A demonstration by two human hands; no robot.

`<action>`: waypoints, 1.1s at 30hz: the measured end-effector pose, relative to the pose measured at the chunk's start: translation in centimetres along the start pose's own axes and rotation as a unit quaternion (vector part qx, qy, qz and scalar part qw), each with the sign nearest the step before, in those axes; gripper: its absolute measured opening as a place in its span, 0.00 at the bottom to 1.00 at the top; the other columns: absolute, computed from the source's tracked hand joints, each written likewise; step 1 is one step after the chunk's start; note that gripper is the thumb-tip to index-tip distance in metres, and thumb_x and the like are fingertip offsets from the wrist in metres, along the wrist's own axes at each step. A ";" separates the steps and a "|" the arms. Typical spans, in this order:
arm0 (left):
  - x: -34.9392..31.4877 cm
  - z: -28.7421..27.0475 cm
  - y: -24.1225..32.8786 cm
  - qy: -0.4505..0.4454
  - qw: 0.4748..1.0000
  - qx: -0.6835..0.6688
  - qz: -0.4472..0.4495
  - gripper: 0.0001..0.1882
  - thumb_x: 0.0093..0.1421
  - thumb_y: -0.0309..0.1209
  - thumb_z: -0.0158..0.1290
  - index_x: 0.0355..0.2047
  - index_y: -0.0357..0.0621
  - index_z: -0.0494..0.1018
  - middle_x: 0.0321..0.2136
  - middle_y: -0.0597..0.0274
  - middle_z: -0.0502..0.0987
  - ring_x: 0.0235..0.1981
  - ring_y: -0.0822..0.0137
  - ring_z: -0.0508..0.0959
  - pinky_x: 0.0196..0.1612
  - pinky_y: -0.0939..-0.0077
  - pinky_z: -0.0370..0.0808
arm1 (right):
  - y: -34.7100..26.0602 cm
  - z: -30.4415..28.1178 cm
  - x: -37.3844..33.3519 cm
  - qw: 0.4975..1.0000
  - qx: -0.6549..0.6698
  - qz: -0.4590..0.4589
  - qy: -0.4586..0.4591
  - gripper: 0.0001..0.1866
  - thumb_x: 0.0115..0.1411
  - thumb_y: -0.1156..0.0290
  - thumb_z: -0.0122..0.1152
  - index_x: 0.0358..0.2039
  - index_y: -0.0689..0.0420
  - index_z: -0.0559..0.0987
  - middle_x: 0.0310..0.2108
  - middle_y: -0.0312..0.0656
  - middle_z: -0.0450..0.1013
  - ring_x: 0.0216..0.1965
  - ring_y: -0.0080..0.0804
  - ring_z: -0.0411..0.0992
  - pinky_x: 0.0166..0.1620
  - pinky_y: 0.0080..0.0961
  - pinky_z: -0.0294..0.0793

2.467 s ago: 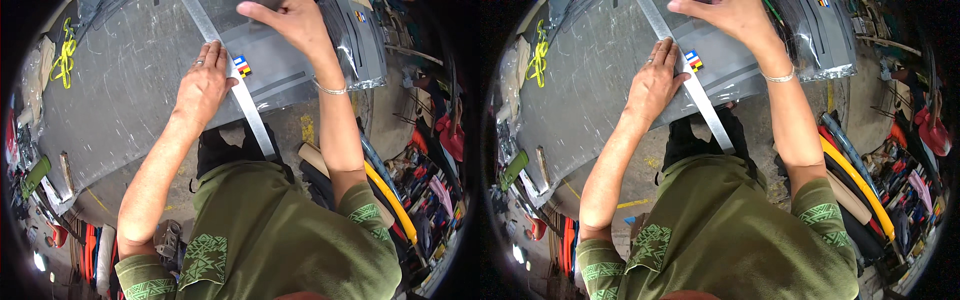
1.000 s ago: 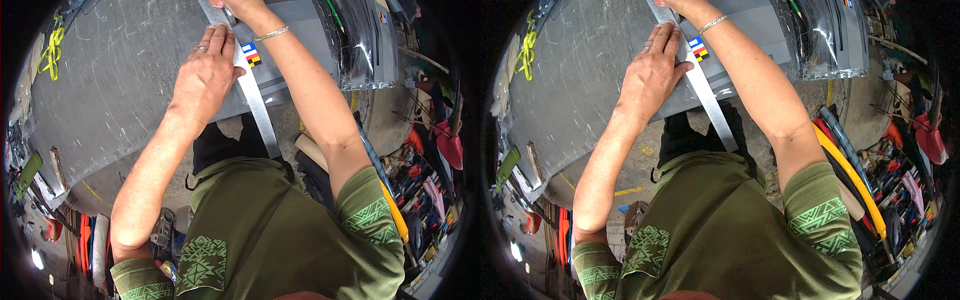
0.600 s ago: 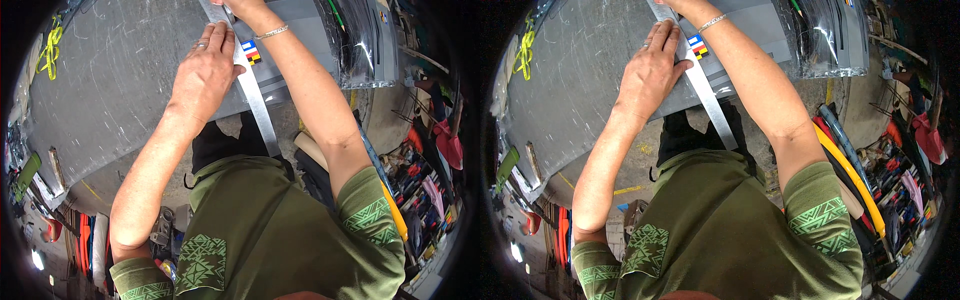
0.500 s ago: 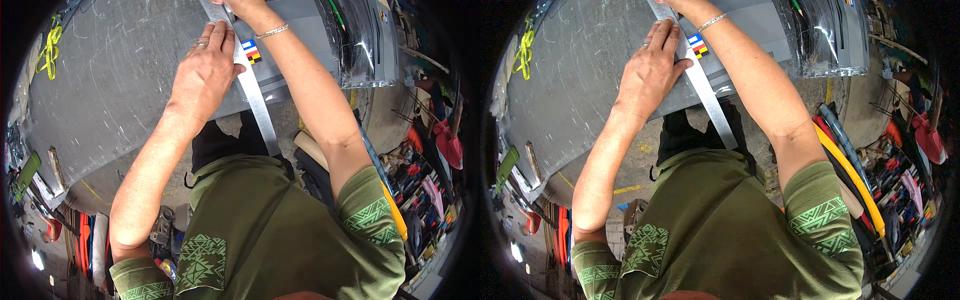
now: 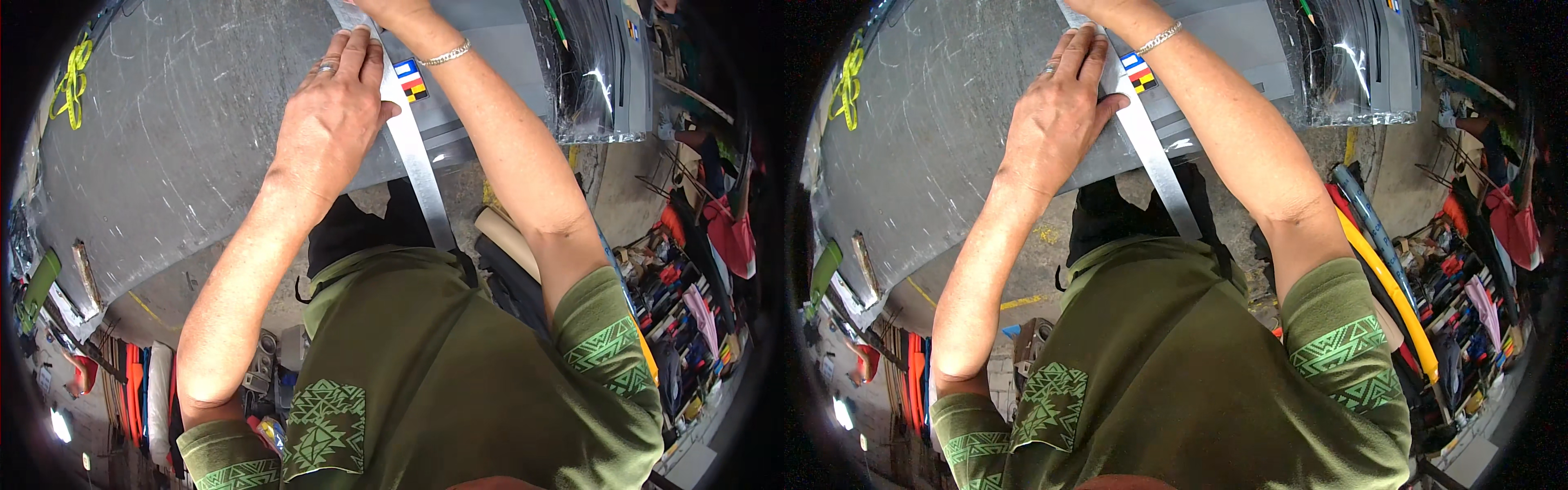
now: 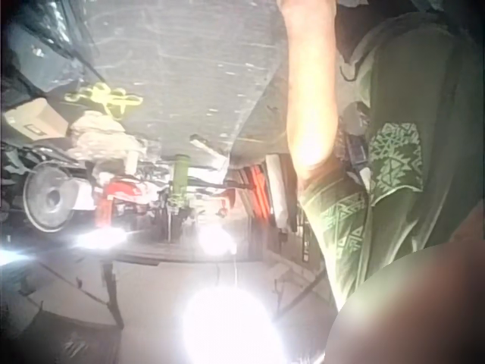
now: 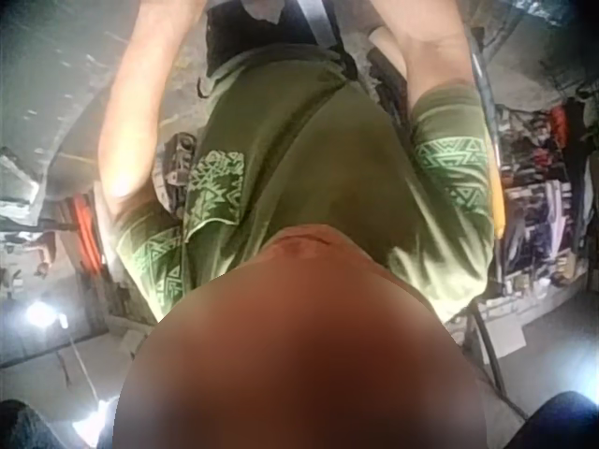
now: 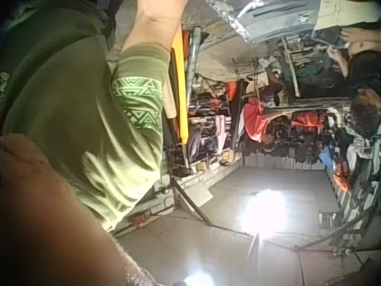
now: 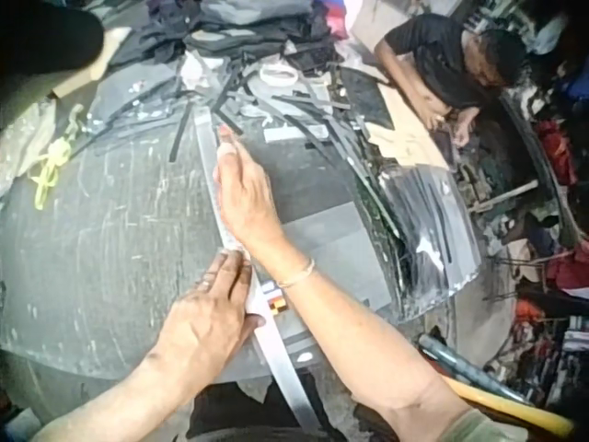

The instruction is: Cutting a piece of grey textile material using a metal ruler and a utility knife on a workbench.

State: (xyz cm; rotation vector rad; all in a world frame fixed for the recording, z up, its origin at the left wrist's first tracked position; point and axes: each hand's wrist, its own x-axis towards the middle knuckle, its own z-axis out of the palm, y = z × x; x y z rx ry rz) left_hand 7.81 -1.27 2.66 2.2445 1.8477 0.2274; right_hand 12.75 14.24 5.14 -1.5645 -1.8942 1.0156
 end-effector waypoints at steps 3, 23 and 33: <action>0.8 -0.4 0.9 -0.001 1.000 0.002 0.012 0.38 0.61 0.43 0.62 0.65 0.34 0.64 0.66 0.48 0.66 0.69 0.52 0.67 0.65 0.62 0.73 | 6.6 1.9 2.4 0.938 0.244 -0.240 0.057 0.29 0.76 0.56 0.38 0.61 0.68 0.72 0.24 0.49 0.70 0.28 0.49 0.71 0.39 0.41 0.72; 0.4 0.1 0.6 0.006 1.000 0.010 0.012 0.37 0.61 0.43 0.62 0.64 0.34 0.65 0.65 0.47 0.67 0.68 0.53 0.67 0.65 0.62 0.73 | 6.1 2.3 2.7 0.920 0.383 -0.068 -0.035 0.25 0.75 0.53 0.41 0.33 0.61 0.76 0.16 0.35 0.66 0.14 0.25 0.64 0.18 0.25 0.63; 1.0 0.7 0.6 0.040 0.998 0.014 0.044 0.35 0.62 0.42 0.63 0.63 0.32 0.67 0.64 0.45 0.69 0.67 0.51 0.69 0.65 0.62 0.73 | 6.6 2.2 5.8 0.929 0.336 0.150 -0.027 0.26 0.74 0.48 0.41 0.26 0.54 0.71 0.11 0.34 0.61 0.07 0.25 0.58 0.12 0.25 0.57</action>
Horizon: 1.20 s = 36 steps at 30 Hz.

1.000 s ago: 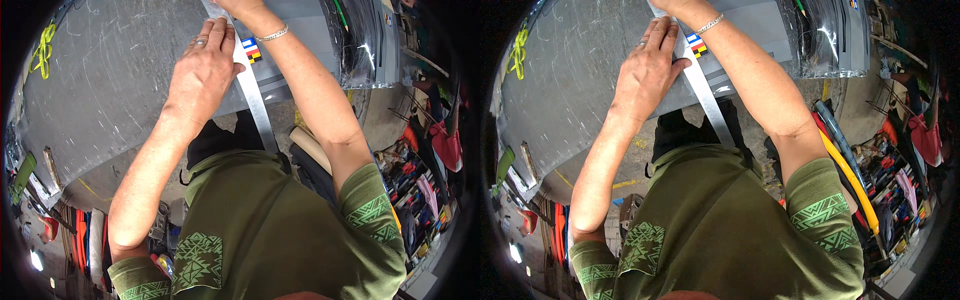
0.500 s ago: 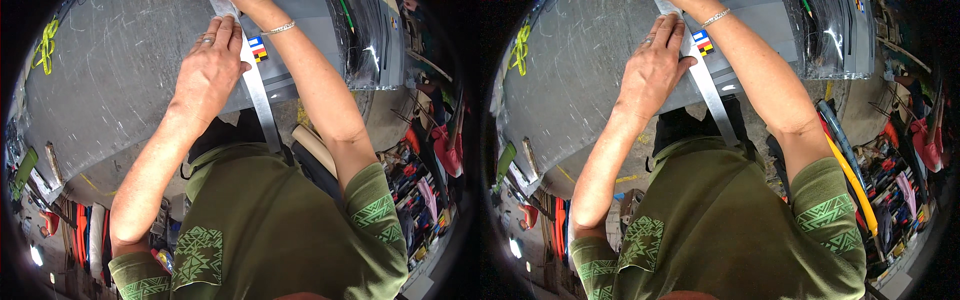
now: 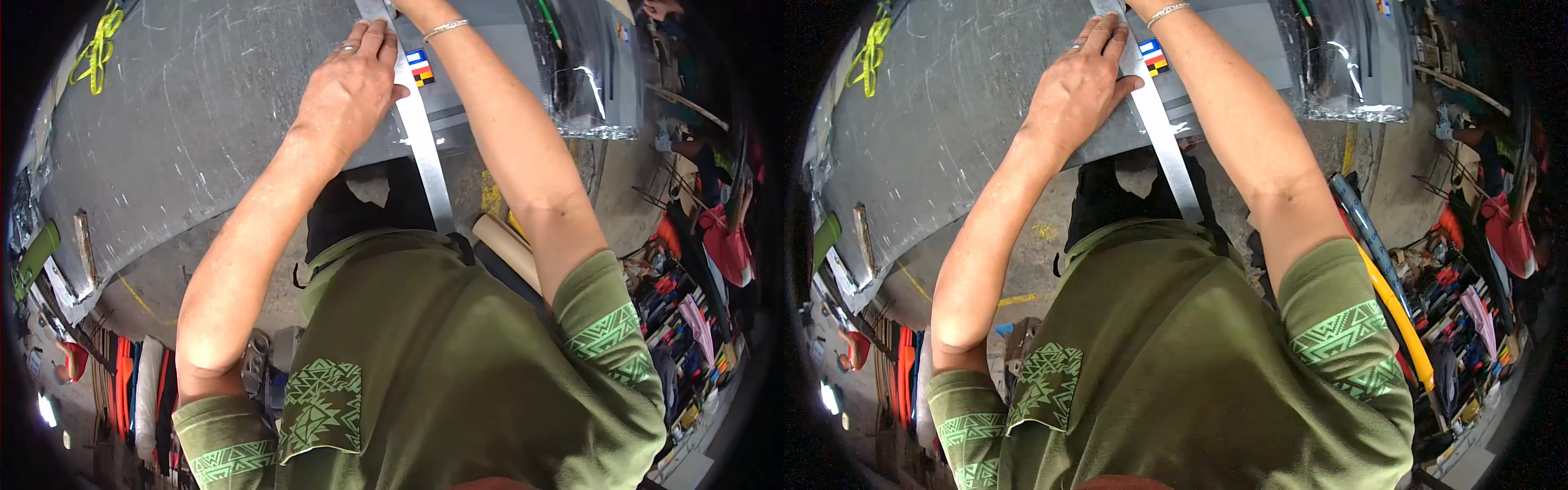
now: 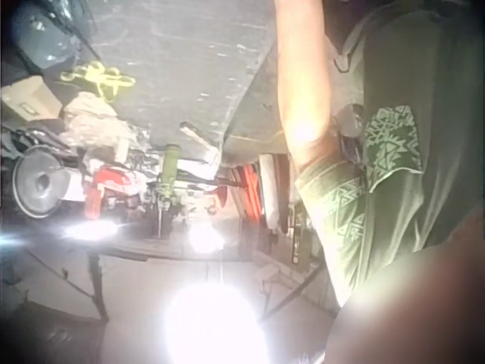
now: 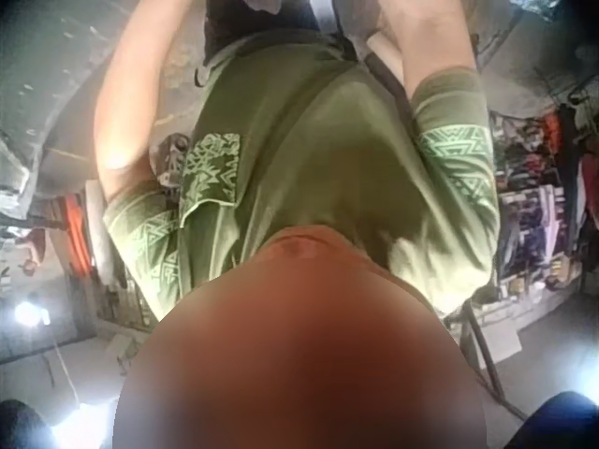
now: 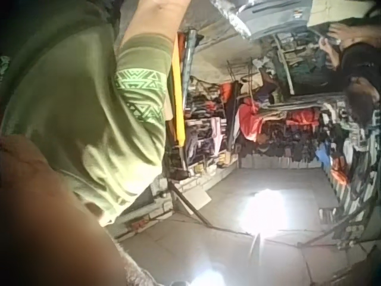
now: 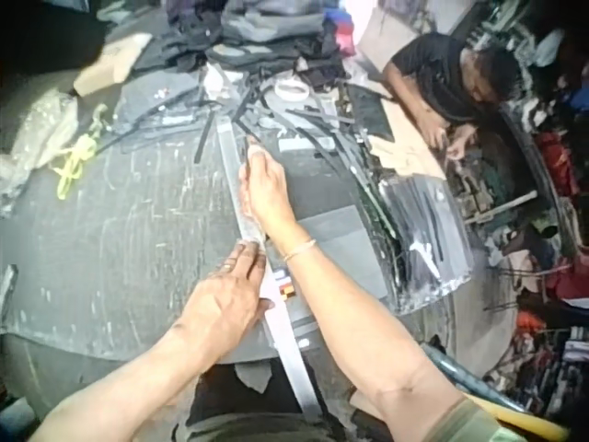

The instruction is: Cutting a piece of grey textile material using a metal ruler and a utility knife on a workbench.

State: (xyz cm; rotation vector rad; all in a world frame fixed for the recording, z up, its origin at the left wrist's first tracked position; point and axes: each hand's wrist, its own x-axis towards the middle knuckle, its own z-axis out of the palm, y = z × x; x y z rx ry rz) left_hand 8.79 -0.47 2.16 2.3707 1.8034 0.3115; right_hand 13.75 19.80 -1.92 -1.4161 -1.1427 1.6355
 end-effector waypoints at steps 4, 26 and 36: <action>-0.9 -0.1 -1.3 -0.012 1.000 -0.023 -0.009 0.36 0.61 0.43 0.63 0.63 0.31 0.67 0.64 0.43 0.69 0.67 0.50 0.69 0.65 0.61 0.72 | -1.6 0.9 -5.0 0.989 0.075 -0.126 -0.032 0.22 0.74 0.51 0.46 0.32 0.56 0.74 0.20 0.37 0.68 0.09 0.25 0.59 0.13 0.26 0.60; 1.3 -1.2 -8.8 -0.083 0.993 -0.073 -0.030 0.50 0.57 0.51 0.66 0.71 0.37 0.58 0.74 0.52 0.55 0.76 0.45 0.51 0.74 0.40 0.51 | 7.2 -10.4 -38.1 0.841 -0.470 0.098 0.247 0.22 0.53 0.58 0.68 0.44 0.53 0.72 0.30 0.53 0.79 0.34 0.58 0.80 0.38 0.50 0.77; 2.2 0.0 -2.0 0.009 0.995 0.023 -0.099 0.46 0.47 0.58 0.70 0.57 0.36 0.72 0.55 0.53 0.73 0.60 0.51 0.71 0.61 0.54 0.71 | 3.4 -17.7 -28.0 0.854 -0.467 -0.042 0.228 0.26 0.57 0.53 0.72 0.47 0.54 0.72 0.33 0.55 0.80 0.39 0.61 0.79 0.42 0.51 0.77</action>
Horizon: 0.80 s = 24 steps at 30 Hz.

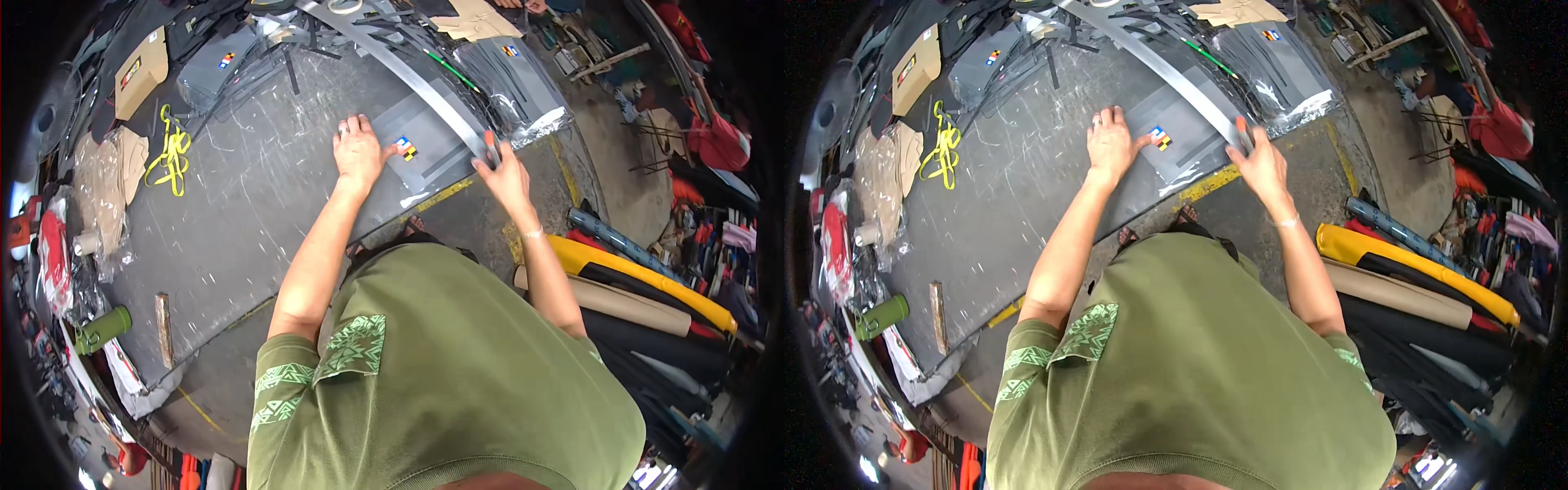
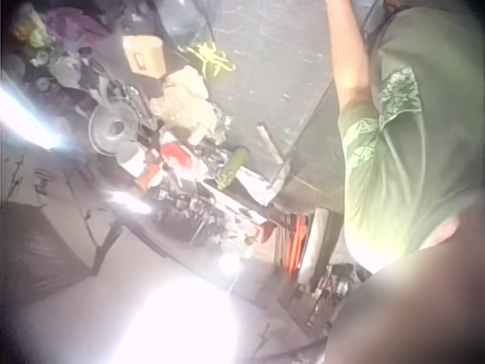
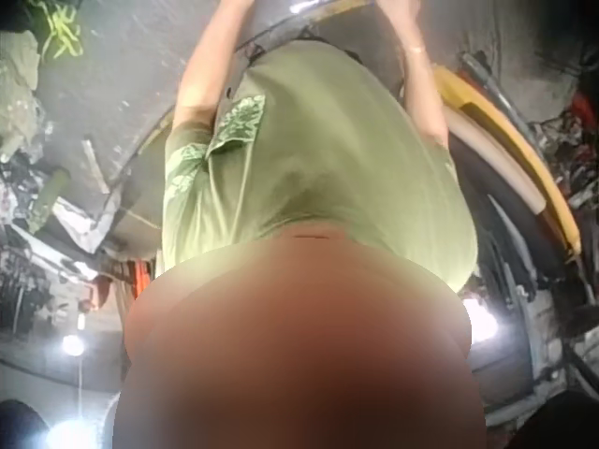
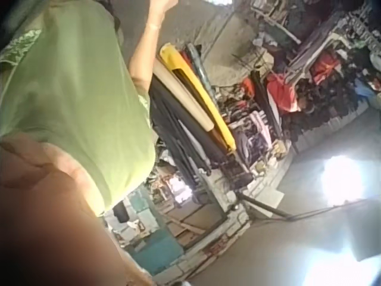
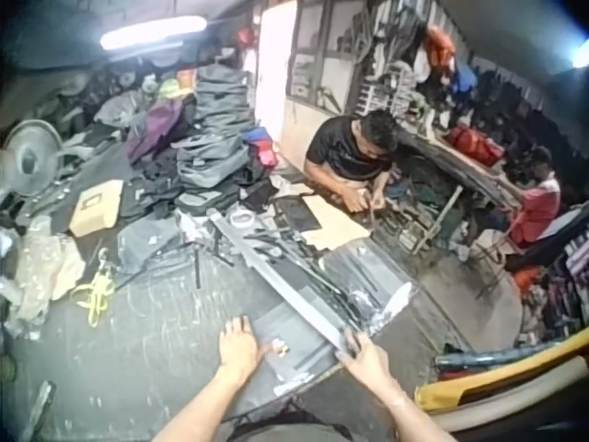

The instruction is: Cutting a piece of grey textile material using a metal ruler and a utility knife on a workbench.

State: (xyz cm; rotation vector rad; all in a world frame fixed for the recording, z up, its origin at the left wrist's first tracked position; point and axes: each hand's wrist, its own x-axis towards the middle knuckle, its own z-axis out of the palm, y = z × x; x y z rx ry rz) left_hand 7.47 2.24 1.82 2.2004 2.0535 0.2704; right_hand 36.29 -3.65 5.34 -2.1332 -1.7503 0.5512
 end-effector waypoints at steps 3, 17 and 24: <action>-0.8 -0.5 0.5 -0.006 0.999 -0.042 -0.020 0.43 0.46 0.51 0.73 0.55 0.36 0.72 0.53 0.54 0.73 0.59 0.52 0.72 0.59 0.55 0.72 | -1.9 0.0 5.0 0.999 0.003 -0.023 -0.023 0.29 0.56 0.51 0.73 0.50 0.54 0.72 0.34 0.56 0.81 0.40 0.61 0.80 0.43 0.53 0.76; -5.4 -3.8 -13.0 -0.154 0.750 -0.618 -0.179 0.28 0.53 0.11 0.58 0.54 0.48 0.72 0.47 0.65 0.75 0.53 0.73 0.75 0.52 0.77 0.75 | -7.5 4.8 14.3 0.980 -0.128 -0.150 -0.037 0.27 0.56 0.57 0.72 0.50 0.57 0.74 0.50 0.49 0.77 0.56 0.52 0.73 0.55 0.45 0.76; -6.8 -4.8 -19.6 -0.147 0.627 -0.724 -0.246 0.29 0.64 0.16 0.54 0.65 0.44 0.66 0.52 0.57 0.77 0.50 0.66 0.80 0.57 0.67 0.79 | -15.0 6.3 8.4 0.927 0.134 -0.343 -0.076 0.14 0.58 0.66 0.71 0.42 0.58 0.84 0.41 0.48 0.80 0.49 0.45 0.77 0.54 0.37 0.76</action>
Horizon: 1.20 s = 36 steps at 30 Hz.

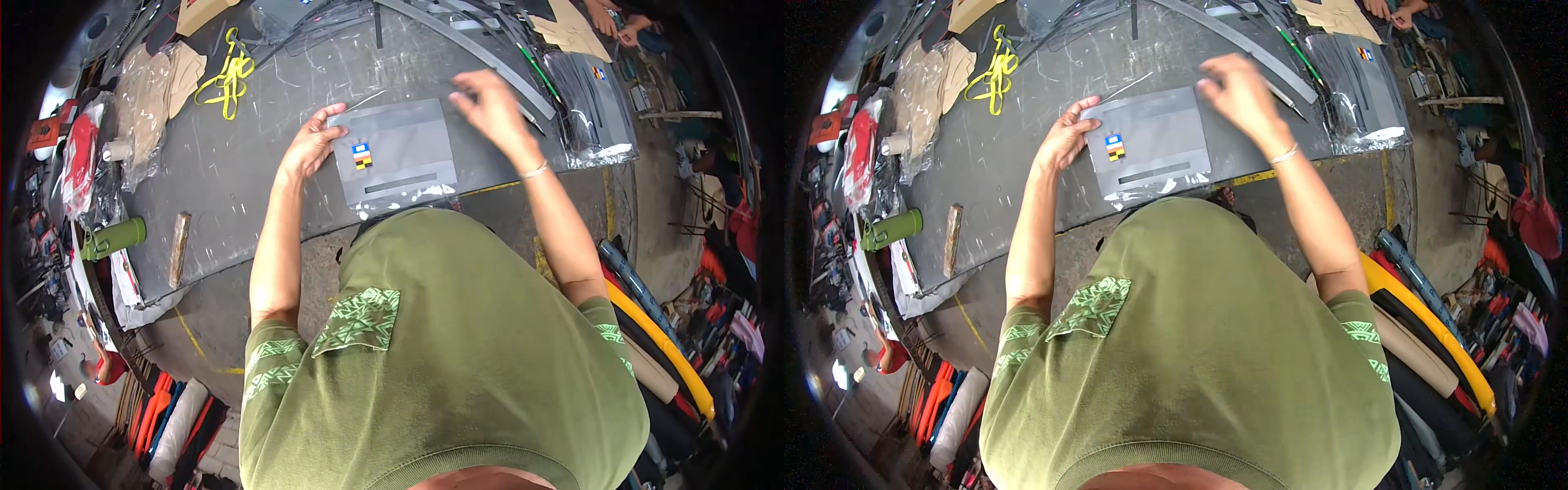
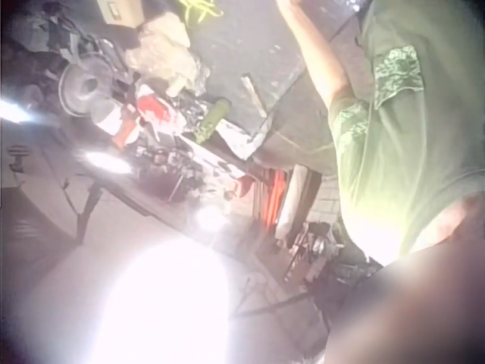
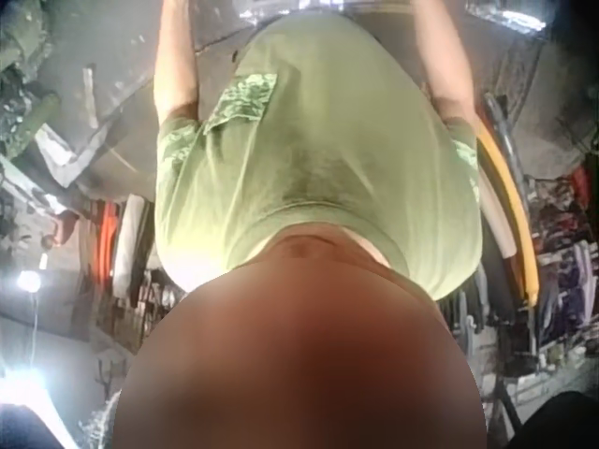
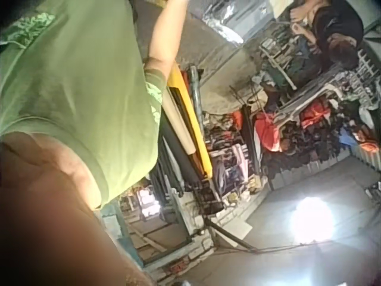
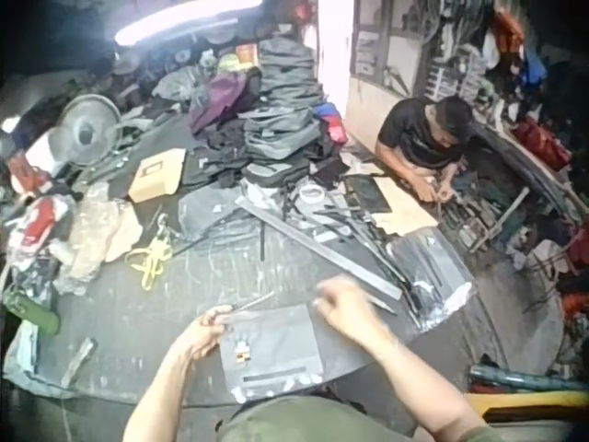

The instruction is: Cutting a piece of grey textile material using a metal ruler and a utility knife on a workbench.

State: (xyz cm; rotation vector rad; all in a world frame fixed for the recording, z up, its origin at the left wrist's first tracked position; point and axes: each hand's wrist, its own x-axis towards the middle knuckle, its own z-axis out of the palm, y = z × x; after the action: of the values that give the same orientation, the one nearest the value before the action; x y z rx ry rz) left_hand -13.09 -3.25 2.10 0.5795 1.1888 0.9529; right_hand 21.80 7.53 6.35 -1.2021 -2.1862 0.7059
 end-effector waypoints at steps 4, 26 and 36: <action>1.0 1.0 -0.2 0.016 1.000 -0.001 -0.009 0.30 0.65 0.16 0.53 0.67 0.41 0.62 0.50 0.54 0.78 0.47 0.66 0.81 0.55 0.69 0.80 | -4.7 6.3 -0.7 0.990 0.037 -0.089 -0.107 0.14 0.62 0.67 0.67 0.47 0.56 0.83 0.46 0.44 0.78 0.51 0.45 0.74 0.57 0.38 0.74; 0.5 2.6 0.3 -0.051 0.996 0.039 0.068 0.29 0.65 0.21 0.55 0.67 0.40 0.63 0.55 0.57 0.76 0.56 0.68 0.75 0.62 0.72 0.69 | -5.5 7.9 1.9 0.975 -0.004 -0.078 -0.208 0.11 0.64 0.62 0.66 0.44 0.52 0.84 0.39 0.39 0.78 0.45 0.41 0.74 0.54 0.40 0.72; -0.1 3.6 0.2 -0.050 0.995 0.044 0.077 0.29 0.67 0.21 0.55 0.67 0.43 0.63 0.50 0.56 0.79 0.48 0.70 0.79 0.54 0.75 0.74 | -5.8 7.9 -0.1 0.983 0.060 -0.082 -0.152 0.12 0.66 0.62 0.64 0.42 0.55 0.83 0.38 0.42 0.79 0.46 0.43 0.75 0.52 0.39 0.74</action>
State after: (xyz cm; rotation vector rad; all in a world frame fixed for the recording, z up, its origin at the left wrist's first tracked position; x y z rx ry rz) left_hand -9.79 -2.83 3.40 0.7899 1.1126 0.9930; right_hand 13.09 3.27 4.55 -0.8864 -2.4158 0.9884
